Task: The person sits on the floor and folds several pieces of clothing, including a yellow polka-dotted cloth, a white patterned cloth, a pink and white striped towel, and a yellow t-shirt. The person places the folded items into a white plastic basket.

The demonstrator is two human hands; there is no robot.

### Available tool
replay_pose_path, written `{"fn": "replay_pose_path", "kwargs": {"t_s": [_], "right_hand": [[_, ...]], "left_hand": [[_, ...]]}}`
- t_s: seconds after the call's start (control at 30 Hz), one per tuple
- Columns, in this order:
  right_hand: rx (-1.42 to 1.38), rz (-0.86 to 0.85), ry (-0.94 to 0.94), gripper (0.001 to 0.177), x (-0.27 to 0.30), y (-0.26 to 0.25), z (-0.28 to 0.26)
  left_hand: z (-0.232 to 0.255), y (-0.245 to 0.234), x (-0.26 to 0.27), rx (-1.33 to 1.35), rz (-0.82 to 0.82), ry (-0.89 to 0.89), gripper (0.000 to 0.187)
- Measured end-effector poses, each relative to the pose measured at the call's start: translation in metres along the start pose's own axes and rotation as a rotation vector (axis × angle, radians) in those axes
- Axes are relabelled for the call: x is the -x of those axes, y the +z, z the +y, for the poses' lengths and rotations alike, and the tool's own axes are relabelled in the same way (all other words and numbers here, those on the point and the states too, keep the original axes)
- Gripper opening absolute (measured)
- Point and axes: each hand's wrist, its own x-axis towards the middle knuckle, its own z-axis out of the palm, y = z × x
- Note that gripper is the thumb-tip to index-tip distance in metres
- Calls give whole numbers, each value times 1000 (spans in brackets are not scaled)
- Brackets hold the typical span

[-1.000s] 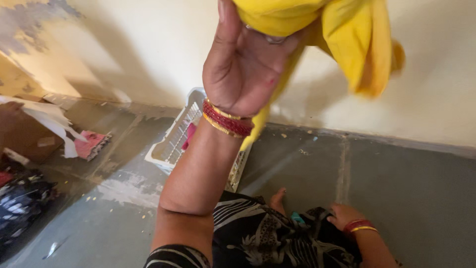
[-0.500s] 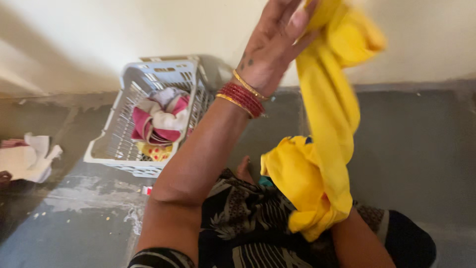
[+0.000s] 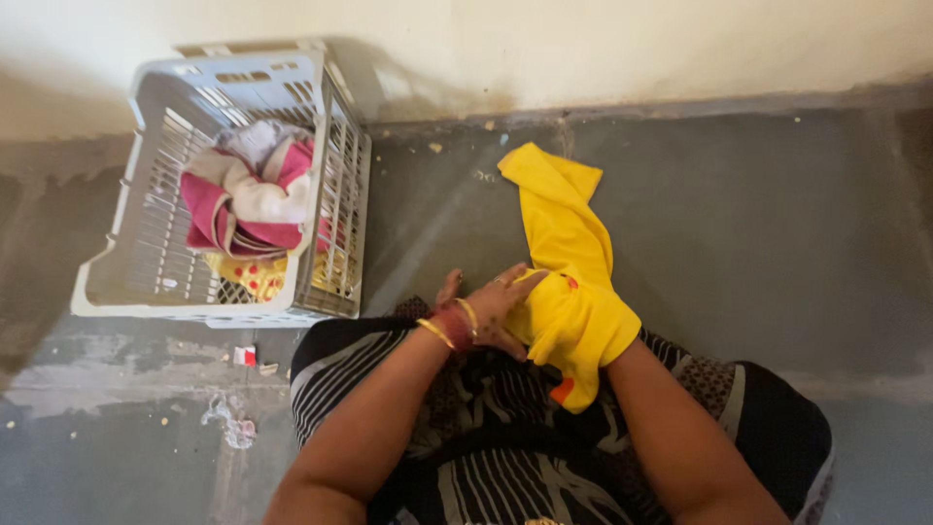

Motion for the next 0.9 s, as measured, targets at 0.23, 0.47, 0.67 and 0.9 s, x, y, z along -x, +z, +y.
{"fn": "replay_pose_path", "kwargs": {"t_s": [0.23, 0.47, 0.67, 0.9], "right_hand": [[232, -45, 44, 61, 0, -7, 1], [660, -135, 166, 61, -27, -19, -39], [660, 171, 409, 77, -6, -47, -58], [728, -47, -2, 86, -10, -3, -38]], "left_hand": [[-45, 16, -26, 379, 167, -146, 36], [-121, 46, -44, 951, 552, -452, 26], [-156, 63, -60, 1013, 467, -539, 27], [-141, 69, -52, 726, 208, -545, 33]]}}
